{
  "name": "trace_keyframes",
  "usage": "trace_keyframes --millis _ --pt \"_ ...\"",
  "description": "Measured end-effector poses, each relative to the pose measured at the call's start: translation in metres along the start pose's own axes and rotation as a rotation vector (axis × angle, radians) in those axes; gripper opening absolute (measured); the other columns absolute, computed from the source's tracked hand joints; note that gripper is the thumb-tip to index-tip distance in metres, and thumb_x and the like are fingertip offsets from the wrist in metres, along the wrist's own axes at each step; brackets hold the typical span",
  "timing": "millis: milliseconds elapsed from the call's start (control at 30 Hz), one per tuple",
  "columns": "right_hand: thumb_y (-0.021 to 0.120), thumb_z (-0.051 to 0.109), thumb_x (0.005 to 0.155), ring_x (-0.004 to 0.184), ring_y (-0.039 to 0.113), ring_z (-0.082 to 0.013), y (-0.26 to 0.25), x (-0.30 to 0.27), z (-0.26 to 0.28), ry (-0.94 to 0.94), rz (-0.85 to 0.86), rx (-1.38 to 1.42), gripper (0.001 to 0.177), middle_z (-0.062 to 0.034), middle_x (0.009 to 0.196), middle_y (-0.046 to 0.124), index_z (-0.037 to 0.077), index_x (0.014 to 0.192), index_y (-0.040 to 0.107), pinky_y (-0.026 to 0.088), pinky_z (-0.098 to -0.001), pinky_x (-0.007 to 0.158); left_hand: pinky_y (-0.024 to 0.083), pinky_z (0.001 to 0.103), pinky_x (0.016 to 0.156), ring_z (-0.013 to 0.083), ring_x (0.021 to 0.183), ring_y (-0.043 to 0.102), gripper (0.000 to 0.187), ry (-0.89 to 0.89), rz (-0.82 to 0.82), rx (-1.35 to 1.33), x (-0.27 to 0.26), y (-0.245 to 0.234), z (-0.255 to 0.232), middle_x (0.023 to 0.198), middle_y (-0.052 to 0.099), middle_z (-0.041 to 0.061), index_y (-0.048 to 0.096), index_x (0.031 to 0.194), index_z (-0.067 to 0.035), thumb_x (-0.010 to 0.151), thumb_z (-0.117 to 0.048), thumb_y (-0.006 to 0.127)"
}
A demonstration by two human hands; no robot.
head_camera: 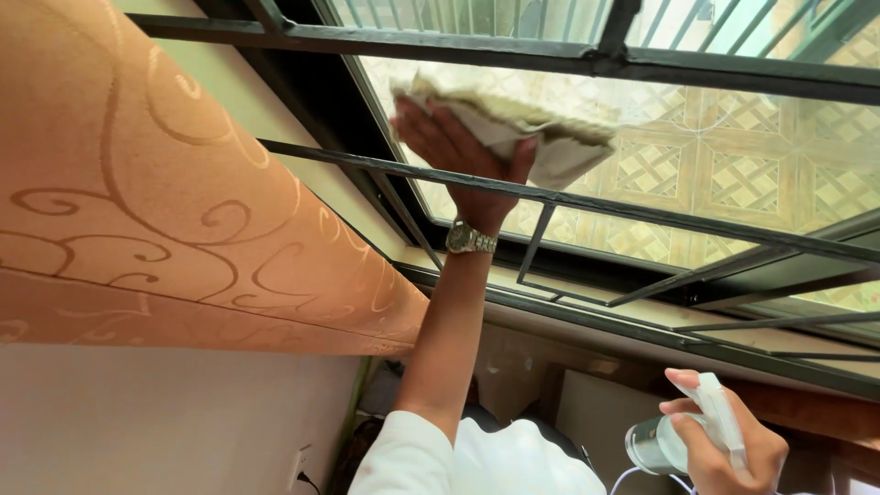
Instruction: The person cleans a window by spraying a cleaning solution and wiping the glass and frame with a cloth. They repeatedly spray and wipe different sections of the window throughout the clip.
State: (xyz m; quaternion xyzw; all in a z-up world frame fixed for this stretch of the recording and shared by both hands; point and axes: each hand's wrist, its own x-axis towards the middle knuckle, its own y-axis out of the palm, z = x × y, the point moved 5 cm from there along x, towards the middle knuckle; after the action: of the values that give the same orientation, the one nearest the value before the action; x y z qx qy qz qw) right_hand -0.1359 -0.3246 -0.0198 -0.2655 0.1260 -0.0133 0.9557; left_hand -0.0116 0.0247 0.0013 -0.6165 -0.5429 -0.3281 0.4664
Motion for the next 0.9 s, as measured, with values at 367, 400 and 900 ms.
trace_keyframes --millis 367,400,900 --pt "0.062 -0.003 0.082 0.061 0.059 -0.0206 0.011 0.021 -0.018 0.035 0.055 -0.023 0.043 -0.0135 0.080 0.077 0.014 0.118 0.079 0.043 -0.0323 0.050 0.001 0.060 0.133 0.0527 0.158 -0.009 0.080 -0.286 0.277 -0.053 -0.134 0.033 0.089 0.164 -0.012 0.038 -0.007 0.157 0.010 0.109 -0.042 0.029" --pt "0.062 -0.004 0.081 0.068 0.064 -0.0196 0.013 0.022 -0.020 0.023 0.066 -0.015 0.043 -0.0145 0.080 0.078 0.013 0.117 0.080 0.045 -0.0315 0.053 0.003 0.056 0.131 0.0548 0.155 -0.008 0.088 -0.439 0.395 -0.064 -0.154 0.038 0.103 0.161 -0.010 0.045 -0.008 0.150 0.022 0.103 -0.036 0.037" --pt "0.062 -0.003 0.079 0.085 0.075 -0.0147 0.015 0.021 -0.039 -0.049 0.087 0.026 0.040 -0.0049 0.091 0.079 0.011 0.111 0.081 0.048 -0.0253 0.076 0.036 0.055 0.108 0.0459 0.111 0.062 0.032 -0.891 1.068 0.288 -0.254 0.055 0.147 0.112 0.071 0.027 0.072 0.092 0.003 0.092 -0.019 0.048"
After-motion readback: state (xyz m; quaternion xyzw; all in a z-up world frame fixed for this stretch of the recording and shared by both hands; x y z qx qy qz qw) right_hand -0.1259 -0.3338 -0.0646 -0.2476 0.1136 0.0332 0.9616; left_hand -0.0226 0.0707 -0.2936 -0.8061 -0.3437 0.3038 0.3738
